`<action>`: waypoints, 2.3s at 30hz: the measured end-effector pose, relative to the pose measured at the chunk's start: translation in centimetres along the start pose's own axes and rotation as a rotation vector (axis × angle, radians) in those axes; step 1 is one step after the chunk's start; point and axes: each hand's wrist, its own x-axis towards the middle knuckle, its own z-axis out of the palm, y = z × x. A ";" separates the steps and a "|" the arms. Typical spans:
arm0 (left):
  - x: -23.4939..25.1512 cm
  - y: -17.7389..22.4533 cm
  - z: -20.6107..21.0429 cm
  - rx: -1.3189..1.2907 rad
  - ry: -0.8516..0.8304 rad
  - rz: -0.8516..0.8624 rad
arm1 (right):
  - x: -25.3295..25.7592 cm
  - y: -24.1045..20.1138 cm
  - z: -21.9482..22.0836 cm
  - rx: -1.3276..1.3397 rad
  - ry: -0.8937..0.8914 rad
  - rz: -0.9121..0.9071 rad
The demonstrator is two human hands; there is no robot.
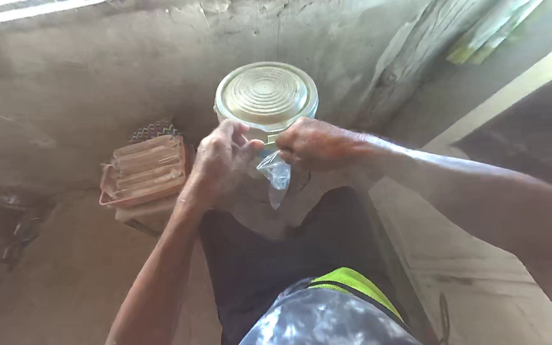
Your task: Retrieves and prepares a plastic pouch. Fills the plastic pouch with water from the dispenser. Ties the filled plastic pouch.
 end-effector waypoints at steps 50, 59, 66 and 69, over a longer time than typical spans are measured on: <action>3.5 -1.9 4.4 -0.526 0.234 -0.062 | 0.3 -1.1 -6.0 0.405 0.226 0.260; 4.7 -0.1 3.6 -0.476 0.276 0.004 | -3.7 -0.4 -11.0 0.383 0.614 0.087; 4.8 -0.1 2.4 -0.495 0.223 -0.027 | -0.4 -0.5 -7.8 0.007 0.234 -0.031; 4.1 -0.7 1.4 -0.490 0.224 -0.034 | 1.3 -0.8 -7.7 -0.032 0.208 -0.098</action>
